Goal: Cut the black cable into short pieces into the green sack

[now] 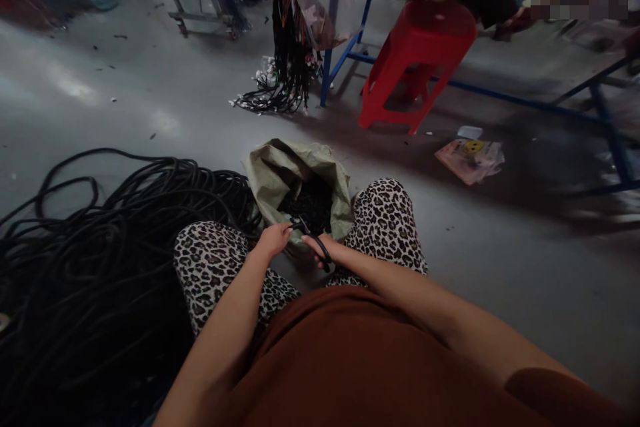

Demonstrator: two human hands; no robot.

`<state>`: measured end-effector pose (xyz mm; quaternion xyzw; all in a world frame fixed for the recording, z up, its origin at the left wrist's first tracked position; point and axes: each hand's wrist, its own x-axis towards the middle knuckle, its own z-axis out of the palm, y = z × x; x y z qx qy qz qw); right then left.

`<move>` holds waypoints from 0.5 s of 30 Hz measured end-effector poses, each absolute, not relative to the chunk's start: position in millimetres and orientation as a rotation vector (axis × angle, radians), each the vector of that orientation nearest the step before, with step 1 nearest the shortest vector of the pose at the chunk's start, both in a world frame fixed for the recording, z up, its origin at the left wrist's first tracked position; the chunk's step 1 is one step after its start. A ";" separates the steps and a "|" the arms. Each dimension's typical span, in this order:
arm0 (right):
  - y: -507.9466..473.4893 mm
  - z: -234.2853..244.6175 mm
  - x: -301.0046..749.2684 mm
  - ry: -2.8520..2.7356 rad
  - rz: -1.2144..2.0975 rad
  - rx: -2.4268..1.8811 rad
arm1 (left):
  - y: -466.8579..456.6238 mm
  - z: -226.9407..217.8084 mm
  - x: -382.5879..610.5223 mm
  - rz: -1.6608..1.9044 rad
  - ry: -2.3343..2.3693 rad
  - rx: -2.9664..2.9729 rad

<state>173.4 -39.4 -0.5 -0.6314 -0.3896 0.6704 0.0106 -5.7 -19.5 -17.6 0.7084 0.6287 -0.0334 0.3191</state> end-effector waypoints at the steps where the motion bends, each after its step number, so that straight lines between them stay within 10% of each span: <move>1: -38.9 -1.4 173.7 -1.249 2.082 -1.976 | -19.6 -18.2 -6.3 -0.084 1.661 1.866; 15: -33.6 -5.4 178.3 -1.241 1.972 -2.078 | -17.8 -21.7 -11.7 -0.100 1.756 1.853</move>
